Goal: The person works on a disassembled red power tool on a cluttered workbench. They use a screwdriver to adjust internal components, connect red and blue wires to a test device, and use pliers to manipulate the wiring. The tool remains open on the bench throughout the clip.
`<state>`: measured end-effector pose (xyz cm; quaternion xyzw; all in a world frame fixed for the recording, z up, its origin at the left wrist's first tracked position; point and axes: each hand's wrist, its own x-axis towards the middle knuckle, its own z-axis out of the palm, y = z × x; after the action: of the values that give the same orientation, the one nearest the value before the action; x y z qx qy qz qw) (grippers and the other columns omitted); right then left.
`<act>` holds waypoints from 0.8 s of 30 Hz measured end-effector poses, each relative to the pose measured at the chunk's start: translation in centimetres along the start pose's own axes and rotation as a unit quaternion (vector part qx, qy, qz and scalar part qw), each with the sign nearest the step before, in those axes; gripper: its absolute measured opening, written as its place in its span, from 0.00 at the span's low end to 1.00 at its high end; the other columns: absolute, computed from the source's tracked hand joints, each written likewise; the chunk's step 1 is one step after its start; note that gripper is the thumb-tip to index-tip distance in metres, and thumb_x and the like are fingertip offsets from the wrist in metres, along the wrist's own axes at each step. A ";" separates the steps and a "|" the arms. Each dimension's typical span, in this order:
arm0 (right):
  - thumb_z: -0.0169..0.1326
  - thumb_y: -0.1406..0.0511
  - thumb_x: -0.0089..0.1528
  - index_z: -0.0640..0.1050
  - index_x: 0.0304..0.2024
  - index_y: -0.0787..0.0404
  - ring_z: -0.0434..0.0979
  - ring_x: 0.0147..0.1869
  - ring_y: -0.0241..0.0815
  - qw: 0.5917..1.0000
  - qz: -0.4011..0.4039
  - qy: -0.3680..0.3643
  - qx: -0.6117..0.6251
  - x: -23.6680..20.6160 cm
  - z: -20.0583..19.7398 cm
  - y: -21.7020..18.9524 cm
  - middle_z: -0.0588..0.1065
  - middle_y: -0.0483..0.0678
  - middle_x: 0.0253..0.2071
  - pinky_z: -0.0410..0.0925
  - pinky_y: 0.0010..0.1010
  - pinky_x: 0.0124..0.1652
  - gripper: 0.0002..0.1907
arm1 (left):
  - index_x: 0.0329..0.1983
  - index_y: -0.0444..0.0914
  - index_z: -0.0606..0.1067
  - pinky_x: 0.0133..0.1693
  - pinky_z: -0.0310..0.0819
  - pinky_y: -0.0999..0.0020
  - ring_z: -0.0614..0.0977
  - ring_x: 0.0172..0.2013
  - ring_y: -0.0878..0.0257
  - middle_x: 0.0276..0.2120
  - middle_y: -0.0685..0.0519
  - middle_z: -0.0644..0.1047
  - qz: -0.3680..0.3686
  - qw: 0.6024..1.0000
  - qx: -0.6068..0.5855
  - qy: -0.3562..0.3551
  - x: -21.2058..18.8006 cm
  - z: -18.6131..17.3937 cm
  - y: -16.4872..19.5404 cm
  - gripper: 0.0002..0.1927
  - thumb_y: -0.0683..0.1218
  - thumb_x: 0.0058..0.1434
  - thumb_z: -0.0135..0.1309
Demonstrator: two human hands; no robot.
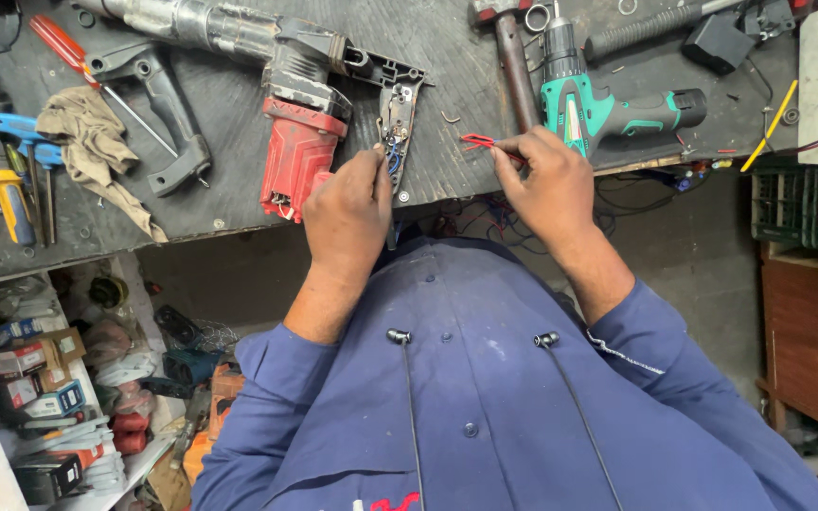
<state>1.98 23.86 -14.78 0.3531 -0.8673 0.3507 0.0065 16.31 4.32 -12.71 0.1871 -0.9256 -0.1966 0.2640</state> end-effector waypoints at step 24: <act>0.63 0.65 0.65 0.82 0.38 0.60 0.80 0.36 0.47 1.000 0.004 -0.001 -0.001 -0.2 0.2 0.1 0.77 0.48 0.35 0.70 0.36 0.34 0.05 | 0.37 0.40 0.75 0.29 0.71 0.51 0.80 0.27 0.47 0.27 0.48 0.78 -0.006 0.999 0.021 -0.033 0.1 0.5 -0.5 0.06 0.45 0.68 0.58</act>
<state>2.13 23.91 -15.06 0.3500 -0.8691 0.3496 0.0045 16.11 3.99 -13.29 0.1917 -0.9365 -0.1849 0.2280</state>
